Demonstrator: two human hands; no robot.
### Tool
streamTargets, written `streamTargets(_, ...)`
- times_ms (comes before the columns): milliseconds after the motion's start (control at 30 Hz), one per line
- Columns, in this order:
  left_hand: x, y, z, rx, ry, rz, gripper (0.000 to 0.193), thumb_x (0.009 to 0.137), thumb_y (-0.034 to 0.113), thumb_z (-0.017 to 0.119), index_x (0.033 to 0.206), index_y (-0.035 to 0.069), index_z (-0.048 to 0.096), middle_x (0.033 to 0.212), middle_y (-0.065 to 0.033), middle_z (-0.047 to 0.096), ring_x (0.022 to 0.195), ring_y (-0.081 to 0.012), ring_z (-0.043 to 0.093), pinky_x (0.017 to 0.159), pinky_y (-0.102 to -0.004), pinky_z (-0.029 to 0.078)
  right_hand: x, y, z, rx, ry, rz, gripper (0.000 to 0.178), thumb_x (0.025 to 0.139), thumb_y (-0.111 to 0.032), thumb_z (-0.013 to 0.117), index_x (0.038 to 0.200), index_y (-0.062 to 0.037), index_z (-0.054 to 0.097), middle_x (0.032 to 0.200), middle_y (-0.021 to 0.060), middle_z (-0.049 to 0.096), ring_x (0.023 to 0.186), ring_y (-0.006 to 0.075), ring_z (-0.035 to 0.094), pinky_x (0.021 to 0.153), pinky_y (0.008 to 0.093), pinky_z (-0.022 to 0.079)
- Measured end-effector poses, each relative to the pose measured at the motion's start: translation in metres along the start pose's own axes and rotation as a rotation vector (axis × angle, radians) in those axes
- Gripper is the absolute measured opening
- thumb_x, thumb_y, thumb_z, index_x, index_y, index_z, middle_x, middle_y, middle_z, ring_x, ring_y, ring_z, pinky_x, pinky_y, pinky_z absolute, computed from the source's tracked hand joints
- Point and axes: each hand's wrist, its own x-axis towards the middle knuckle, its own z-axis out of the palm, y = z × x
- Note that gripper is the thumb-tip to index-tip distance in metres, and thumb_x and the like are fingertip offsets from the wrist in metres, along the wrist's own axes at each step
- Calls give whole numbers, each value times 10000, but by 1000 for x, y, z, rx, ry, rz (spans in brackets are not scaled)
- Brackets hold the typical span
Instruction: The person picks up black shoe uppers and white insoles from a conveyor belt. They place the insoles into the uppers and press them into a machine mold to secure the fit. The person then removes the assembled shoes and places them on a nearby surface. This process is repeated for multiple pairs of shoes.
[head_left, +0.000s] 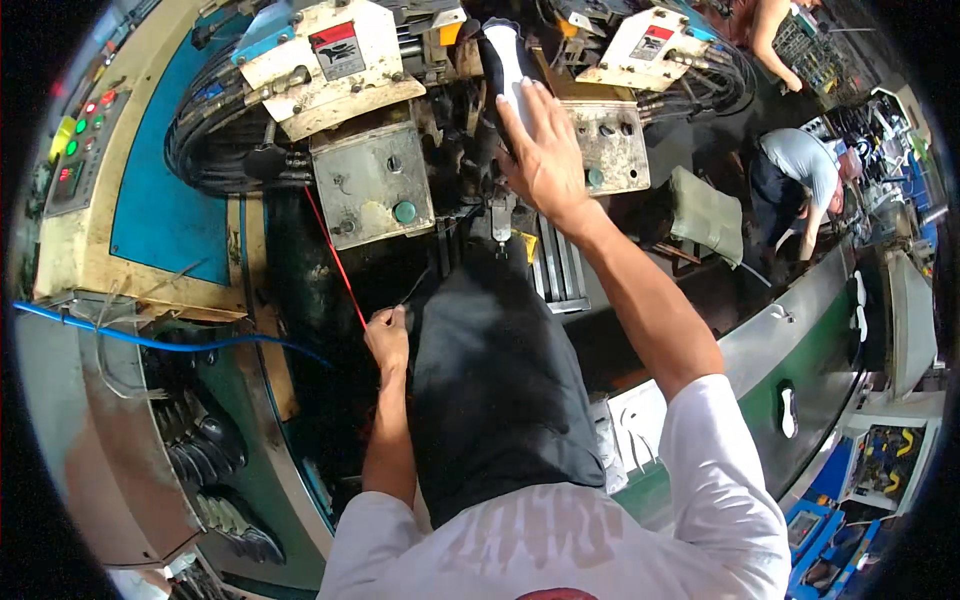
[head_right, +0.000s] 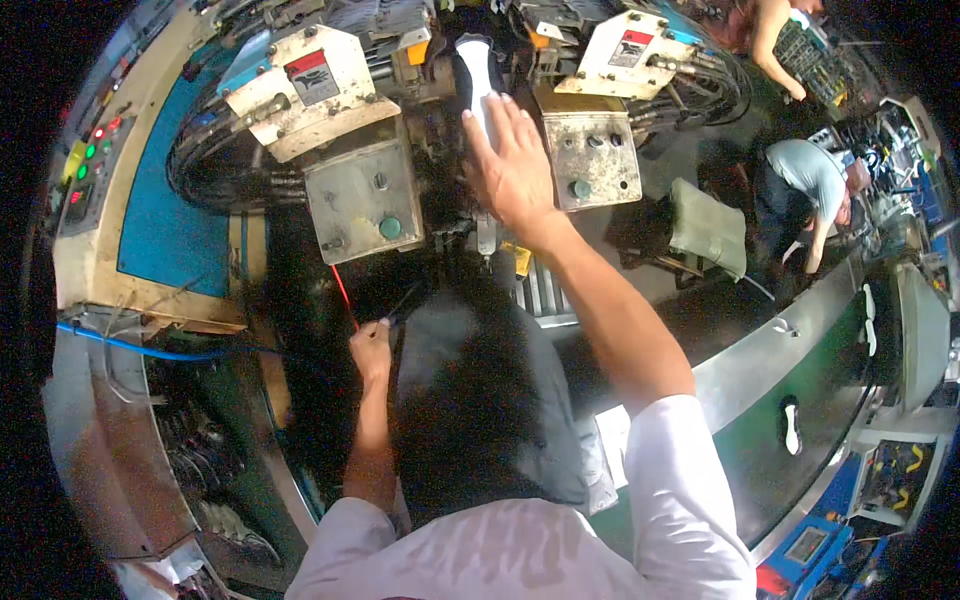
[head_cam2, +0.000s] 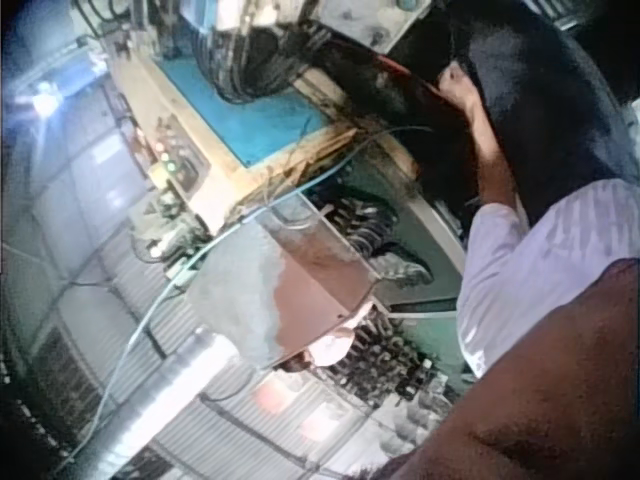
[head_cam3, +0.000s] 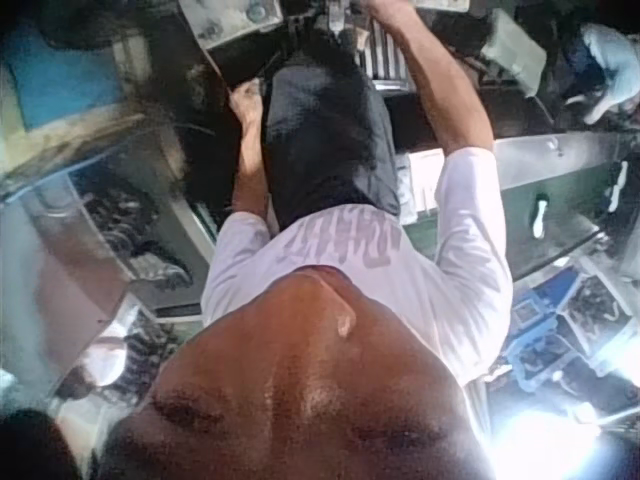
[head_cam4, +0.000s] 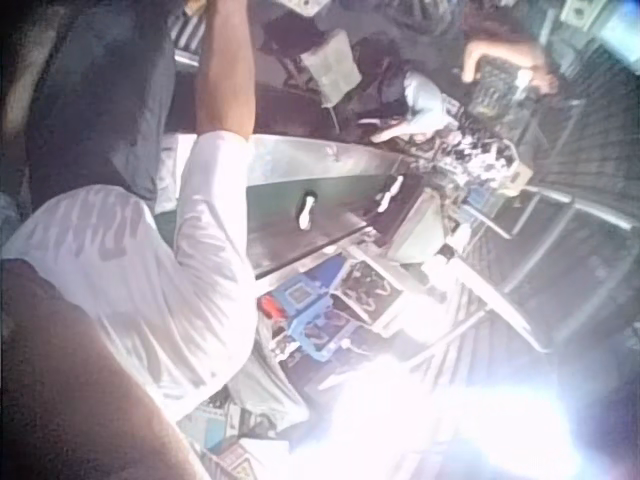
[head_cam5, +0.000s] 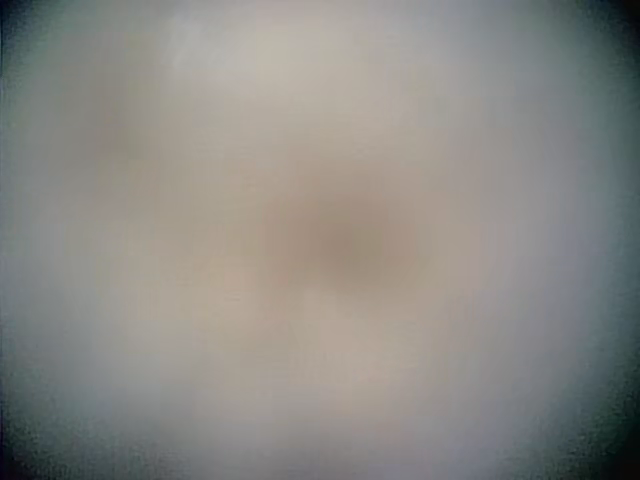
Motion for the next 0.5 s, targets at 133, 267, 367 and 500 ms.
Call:
streamTargets(133,6,-8,-15,410,78,94,383,950,146,734,1290,-29,713,1451,-297,615,1329,-487,575,1128,-535,450,-1,-11,-2,-25,-15,9,662,935,-171,669,1567,-67,504,1598,268,462,1509,441,419,1275,522,328)
streamTargets(267,-17,36,26,280,-157,358,529,994,252,706,1449,1,610,1556,-285,515,1464,-518,428,1223,-561,356,21,-3,3,-23,31,-5,612,937,-162,648,1525,-33,534,1555,262,502,1480,432,448,1261,526,339)
streamTargets(367,-58,80,60,589,-382,423,541,1070,386,609,1497,55,588,1610,-248,463,1476,-520,413,1199,-652,346,51,12,24,-27,63,-10,583,946,-160,624,1507,-19,551,1531,268,521,1461,428,463,1246,525,353)
streamTargets(500,-46,82,83,630,-426,403,470,1093,404,562,1452,109,637,1570,-188,509,1472,-492,419,1170,-660,371,92,38,56,-98,119,-56,531,959,-174,602,1463,-9,594,1485,275,572,1433,427,504,1233,517,370)
